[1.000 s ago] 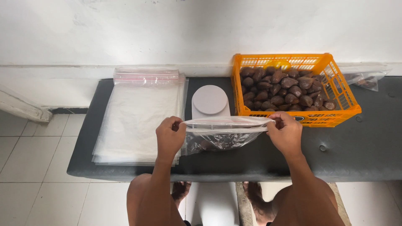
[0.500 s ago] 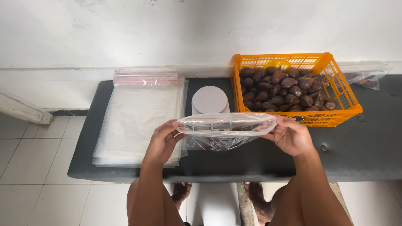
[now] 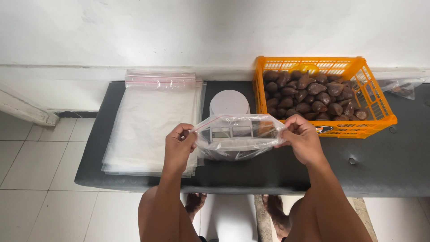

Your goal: The person takes snake fruits from a crate, places them individually on a digital scale until a desired weight is reached, and then puts the weighed fruits into a plastic bag.

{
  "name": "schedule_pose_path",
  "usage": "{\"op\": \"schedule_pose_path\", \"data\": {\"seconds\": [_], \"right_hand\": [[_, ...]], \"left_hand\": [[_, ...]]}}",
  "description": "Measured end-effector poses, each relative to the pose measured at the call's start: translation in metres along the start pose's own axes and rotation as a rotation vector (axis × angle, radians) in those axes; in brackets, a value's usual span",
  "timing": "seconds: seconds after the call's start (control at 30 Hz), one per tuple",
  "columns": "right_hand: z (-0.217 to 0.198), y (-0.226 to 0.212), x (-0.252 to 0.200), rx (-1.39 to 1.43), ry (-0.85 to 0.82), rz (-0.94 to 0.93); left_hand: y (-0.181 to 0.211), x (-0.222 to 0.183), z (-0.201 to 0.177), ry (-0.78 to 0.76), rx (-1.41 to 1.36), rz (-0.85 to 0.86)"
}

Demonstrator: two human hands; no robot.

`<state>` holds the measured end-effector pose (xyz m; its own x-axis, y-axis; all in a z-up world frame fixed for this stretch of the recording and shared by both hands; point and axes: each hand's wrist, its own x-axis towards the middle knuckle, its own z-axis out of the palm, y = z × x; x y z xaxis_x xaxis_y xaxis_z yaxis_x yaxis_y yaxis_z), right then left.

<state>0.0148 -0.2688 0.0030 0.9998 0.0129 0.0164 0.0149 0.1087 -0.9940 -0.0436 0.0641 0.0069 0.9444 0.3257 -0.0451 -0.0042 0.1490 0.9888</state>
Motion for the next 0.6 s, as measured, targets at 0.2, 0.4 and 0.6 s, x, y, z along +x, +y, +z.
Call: {"op": "schedule_pose_path", "data": {"seconds": [0.2,0.4,0.6], "right_hand": [[-0.003,-0.004,-0.001,-0.704,0.292,-0.410],[0.004,-0.017,-0.005,-0.396,0.145,0.008],[0.004,-0.020,-0.010,0.364,-0.376,0.103]], "left_hand": [[-0.013,0.001,-0.005,0.266,0.485,0.482],[0.009,-0.010,-0.004,0.113,0.197,0.066],[0.026,-0.021,0.007,-0.132,-0.261,-0.185]]}}
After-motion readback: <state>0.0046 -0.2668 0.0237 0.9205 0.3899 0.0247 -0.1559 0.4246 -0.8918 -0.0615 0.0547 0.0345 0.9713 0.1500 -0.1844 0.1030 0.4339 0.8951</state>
